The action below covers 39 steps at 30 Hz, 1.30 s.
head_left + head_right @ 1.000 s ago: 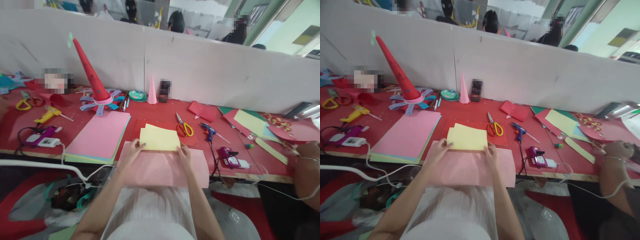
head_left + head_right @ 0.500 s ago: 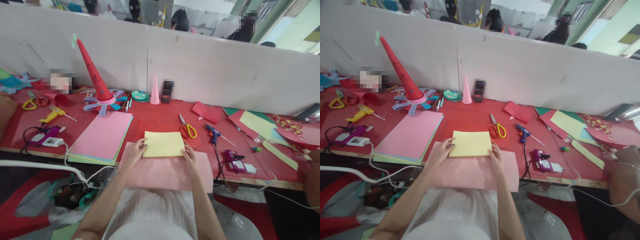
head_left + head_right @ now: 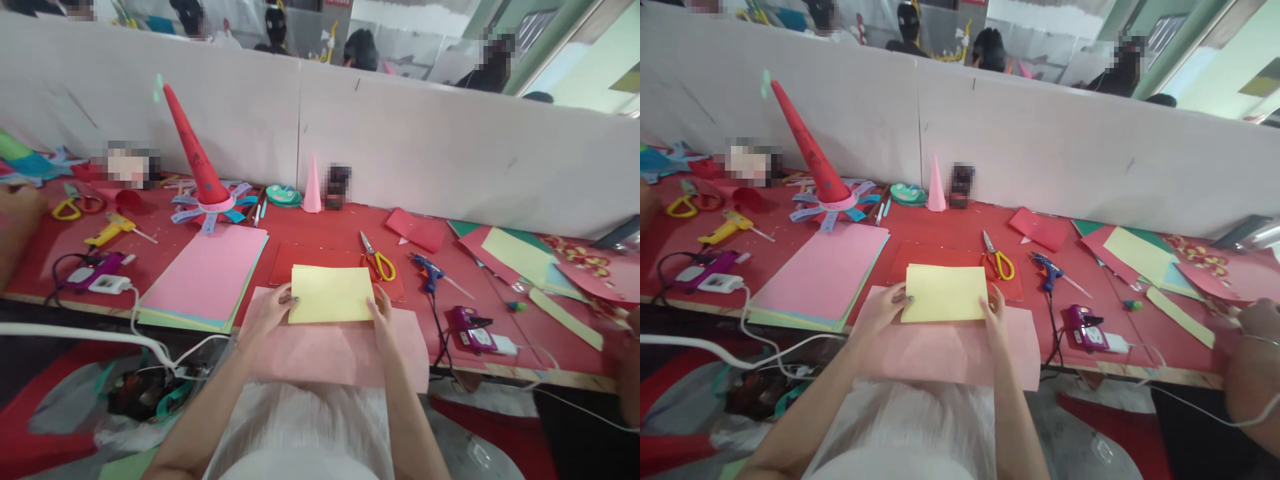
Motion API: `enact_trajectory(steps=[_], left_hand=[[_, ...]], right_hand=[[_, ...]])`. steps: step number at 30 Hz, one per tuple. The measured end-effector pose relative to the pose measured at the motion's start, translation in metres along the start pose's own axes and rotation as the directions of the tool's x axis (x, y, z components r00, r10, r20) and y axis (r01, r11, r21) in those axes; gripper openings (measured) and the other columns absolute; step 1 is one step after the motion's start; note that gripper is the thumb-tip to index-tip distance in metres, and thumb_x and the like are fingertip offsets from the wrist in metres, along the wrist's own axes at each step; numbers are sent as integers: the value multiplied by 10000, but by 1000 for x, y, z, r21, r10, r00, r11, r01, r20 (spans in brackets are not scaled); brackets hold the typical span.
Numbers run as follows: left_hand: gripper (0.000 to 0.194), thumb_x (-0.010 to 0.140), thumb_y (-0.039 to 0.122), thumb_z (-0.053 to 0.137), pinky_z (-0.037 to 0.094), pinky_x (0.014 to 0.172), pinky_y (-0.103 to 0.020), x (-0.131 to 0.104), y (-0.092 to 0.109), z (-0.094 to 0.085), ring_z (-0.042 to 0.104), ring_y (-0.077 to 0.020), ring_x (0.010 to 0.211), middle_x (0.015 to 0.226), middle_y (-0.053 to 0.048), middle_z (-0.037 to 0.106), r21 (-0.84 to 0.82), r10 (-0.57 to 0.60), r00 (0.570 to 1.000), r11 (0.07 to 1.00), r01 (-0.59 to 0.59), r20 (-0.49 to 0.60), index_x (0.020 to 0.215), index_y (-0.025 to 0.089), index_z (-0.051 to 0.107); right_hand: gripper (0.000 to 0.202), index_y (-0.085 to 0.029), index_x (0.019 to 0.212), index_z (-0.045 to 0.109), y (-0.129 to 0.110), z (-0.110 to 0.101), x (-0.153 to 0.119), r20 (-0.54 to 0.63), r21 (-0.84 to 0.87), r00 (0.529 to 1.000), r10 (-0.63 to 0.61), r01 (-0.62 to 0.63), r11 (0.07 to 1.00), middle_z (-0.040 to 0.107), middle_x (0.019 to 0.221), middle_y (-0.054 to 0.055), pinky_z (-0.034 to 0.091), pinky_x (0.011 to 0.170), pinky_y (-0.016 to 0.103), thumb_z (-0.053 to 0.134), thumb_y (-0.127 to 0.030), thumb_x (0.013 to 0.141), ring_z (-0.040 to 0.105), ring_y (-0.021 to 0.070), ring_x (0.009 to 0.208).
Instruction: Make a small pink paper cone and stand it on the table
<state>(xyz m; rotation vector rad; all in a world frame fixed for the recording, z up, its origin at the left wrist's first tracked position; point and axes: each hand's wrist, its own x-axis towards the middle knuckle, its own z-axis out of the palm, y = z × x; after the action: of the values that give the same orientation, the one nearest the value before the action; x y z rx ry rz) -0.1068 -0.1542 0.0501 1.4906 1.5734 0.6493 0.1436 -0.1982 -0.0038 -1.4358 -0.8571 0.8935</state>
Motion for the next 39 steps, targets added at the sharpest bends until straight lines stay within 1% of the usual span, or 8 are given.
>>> enact_trajectory(steps=[5,8,12,17,21,24,27,39], left_hand=[[250,728,216,552,493,831,-282,4,-8,7,663,-180,925,992,-11,722,-135,24,999,991,-17,44,962,223,636],[165,770,310,533,484,771,-261,1,-3,4,662,-187,877,921,-15,726,-18,-13,1000,1000,12,-13,854,217,640],[222,815,380,494,458,710,-253,-3,5,-2,654,-192,806,844,-22,724,163,-59,996,984,70,-68,778,211,633],[216,813,391,495,453,730,-248,4,-8,0,652,-191,869,914,-8,727,136,-23,999,990,28,-42,846,234,641],[211,795,338,488,467,778,-241,9,-17,2,653,-181,921,981,-23,722,-20,21,1000,1000,-21,8,868,216,645],[227,800,333,478,465,786,-246,7,-13,0,654,-183,918,990,-21,722,42,8,1000,999,-9,10,890,221,654],[247,811,349,475,457,783,-256,4,-7,-3,647,-196,923,988,-15,722,178,-14,999,984,20,-35,926,234,662],[284,824,355,458,454,779,-249,5,-7,-3,643,-201,944,1018,-24,719,225,-1,999,974,12,-46,953,223,674]], right_hand=[[315,-304,1016,676,9,-1,3,77,-26,997,-19,21,999,679,1081,84,478,807,397,656,-393,715,616,256,994],[297,-202,1017,659,14,-2,4,96,-64,995,-12,18,998,661,1074,78,499,800,398,619,-386,786,612,250,967],[194,-282,1005,642,17,-4,5,78,-98,997,20,-12,995,567,1223,17,491,817,300,496,-352,898,571,191,1026],[357,-138,1145,555,17,-4,6,74,-124,995,71,-62,990,574,1162,53,508,838,415,553,-367,871,582,244,1002],[342,-153,1161,540,16,1,7,89,-125,990,107,-96,988,563,1175,64,511,838,410,543,-348,881,583,221,1007],[348,-129,1001,634,14,2,10,84,-115,990,115,-105,988,656,981,57,518,737,352,575,-429,835,624,216,869],[404,-141,738,673,11,0,11,72,-100,991,112,-104,990,678,704,45,472,594,304,639,-543,705,622,214,688],[449,-169,697,611,-3,0,3,78,-74,991,107,-101,992,671,706,51,431,565,285,634,-615,649,588,200,647]])
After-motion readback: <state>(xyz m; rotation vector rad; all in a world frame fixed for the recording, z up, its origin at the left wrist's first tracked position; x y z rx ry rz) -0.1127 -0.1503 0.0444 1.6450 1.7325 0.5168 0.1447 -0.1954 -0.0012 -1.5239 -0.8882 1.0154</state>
